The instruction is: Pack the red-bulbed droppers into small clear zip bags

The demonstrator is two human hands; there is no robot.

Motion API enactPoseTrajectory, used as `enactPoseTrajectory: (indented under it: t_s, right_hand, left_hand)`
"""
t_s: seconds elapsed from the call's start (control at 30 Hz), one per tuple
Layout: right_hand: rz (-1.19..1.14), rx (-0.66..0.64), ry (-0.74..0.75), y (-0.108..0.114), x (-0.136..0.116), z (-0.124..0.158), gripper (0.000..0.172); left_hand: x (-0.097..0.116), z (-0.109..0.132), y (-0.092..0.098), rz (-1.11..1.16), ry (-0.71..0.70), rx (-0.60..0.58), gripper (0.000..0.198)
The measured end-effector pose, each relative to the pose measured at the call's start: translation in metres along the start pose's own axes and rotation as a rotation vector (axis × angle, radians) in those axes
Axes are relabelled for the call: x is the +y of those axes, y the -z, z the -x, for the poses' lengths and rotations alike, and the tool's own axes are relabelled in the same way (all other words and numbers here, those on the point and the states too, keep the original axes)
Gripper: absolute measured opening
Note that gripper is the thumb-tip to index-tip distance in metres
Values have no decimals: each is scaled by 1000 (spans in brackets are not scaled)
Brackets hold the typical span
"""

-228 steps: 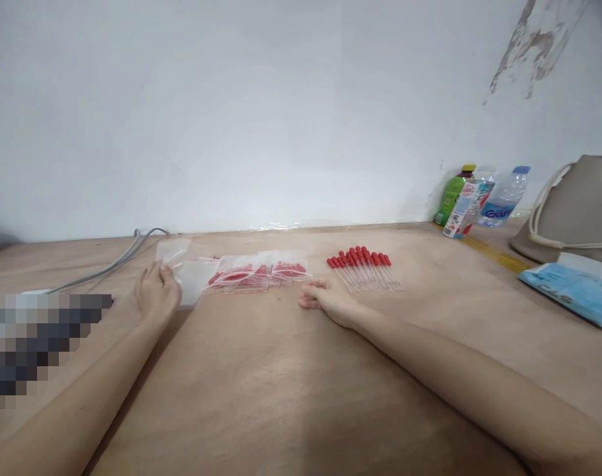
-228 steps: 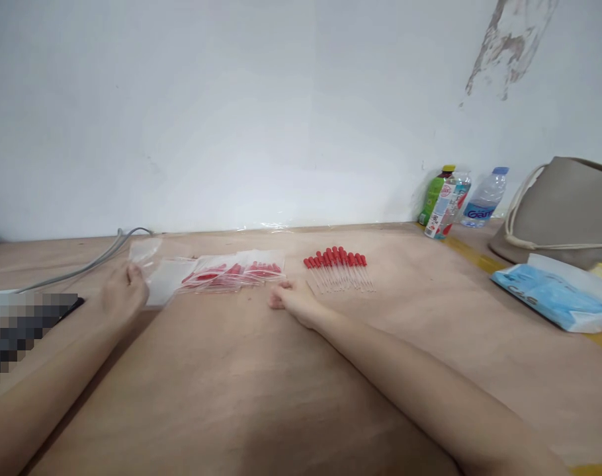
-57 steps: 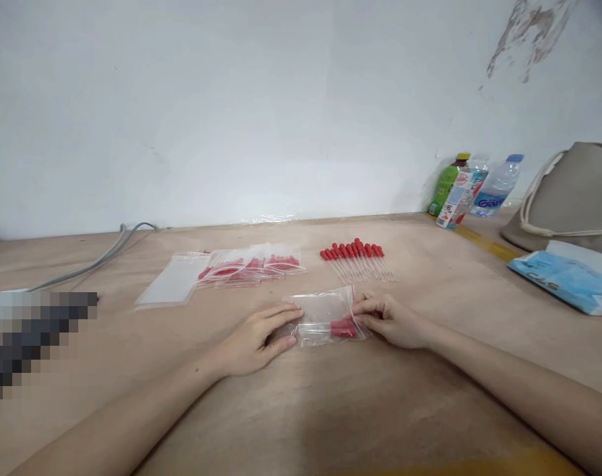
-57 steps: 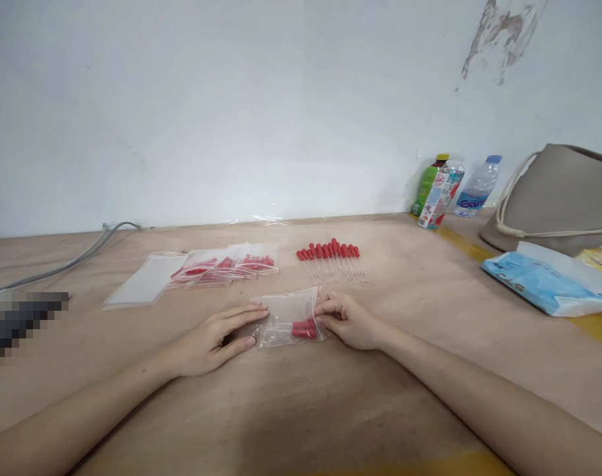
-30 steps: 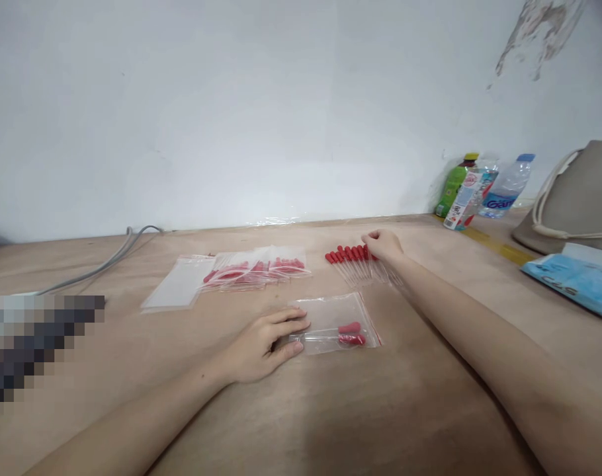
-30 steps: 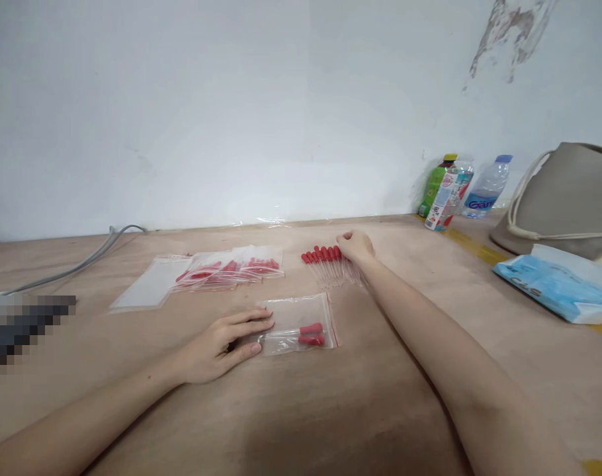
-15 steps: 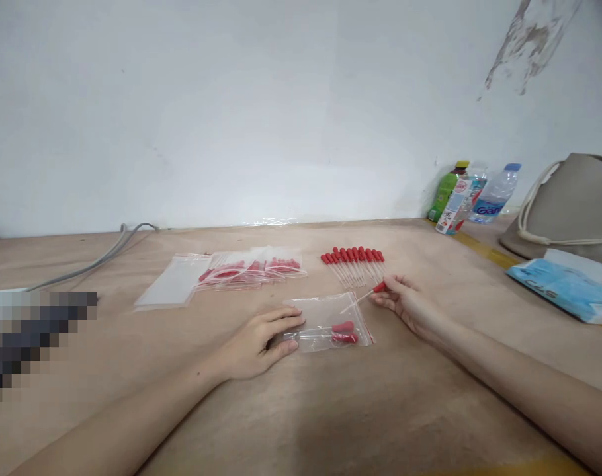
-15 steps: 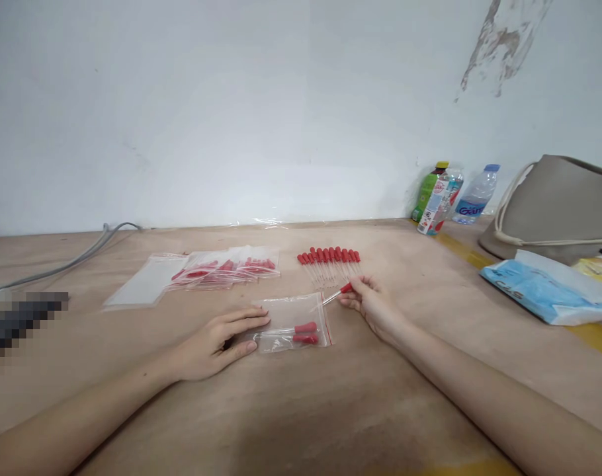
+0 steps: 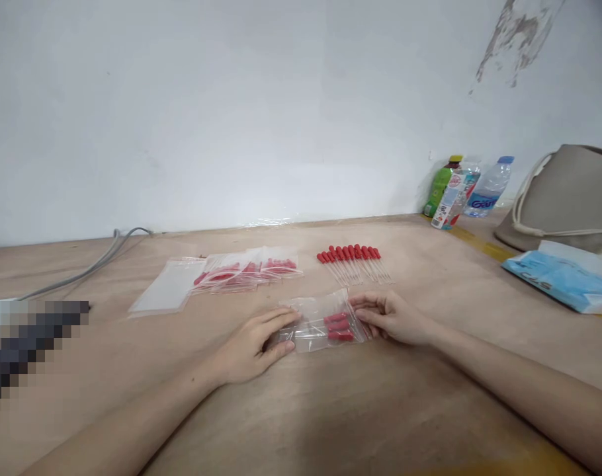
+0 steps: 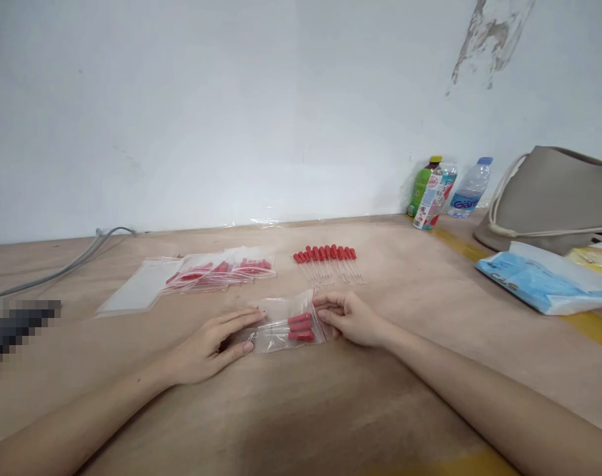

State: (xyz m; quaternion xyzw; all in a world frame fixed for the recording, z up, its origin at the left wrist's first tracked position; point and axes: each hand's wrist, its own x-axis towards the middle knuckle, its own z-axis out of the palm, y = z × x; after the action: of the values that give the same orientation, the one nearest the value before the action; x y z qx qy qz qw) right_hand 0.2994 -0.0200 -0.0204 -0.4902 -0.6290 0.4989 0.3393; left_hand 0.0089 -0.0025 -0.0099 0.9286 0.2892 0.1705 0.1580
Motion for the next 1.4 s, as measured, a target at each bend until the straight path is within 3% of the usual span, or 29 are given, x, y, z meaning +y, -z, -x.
enactPoseTrajectory:
  t_s: [0.1, 0.23, 0.33, 0.47, 0.6, 0.83, 0.97, 1.13, 1.4]
  right_hand:
    - [75, 29, -45, 19, -4, -10, 35]
    - [422, 444, 44, 54, -8, -48, 20]
    - [665, 600, 18, 69, -10, -84, 23]
    - [846, 574, 0, 65, -12, -117, 36]
    - [875, 543, -32, 55, -12, -128, 24]
    - [914, 599, -60, 58, -14, -125, 28]
    - [948, 547, -27, 59, -11, -117, 31]
    - [964, 493, 41, 52, -5, -109, 23]
    - [865, 551, -32, 44, -7, -109, 14]
  left_hand:
    - [0, 0, 0, 9, -5, -13, 40]
    - [-1, 0, -1, 19, 3, -10, 39]
    - [-2, 0, -2, 9, 10, -19, 39]
    - [-2, 1, -2, 12, -2, -21, 40]
    - [0, 0, -2, 20, 2, -21, 41]
    - [-1, 0, -3, 29, -25, 4, 40]
    - [-1, 0, -3, 32, -18, -4, 40]
    - [-1, 0, -2, 28, -29, 0, 40]
    - [1, 0, -1, 32, -10, -5, 40]
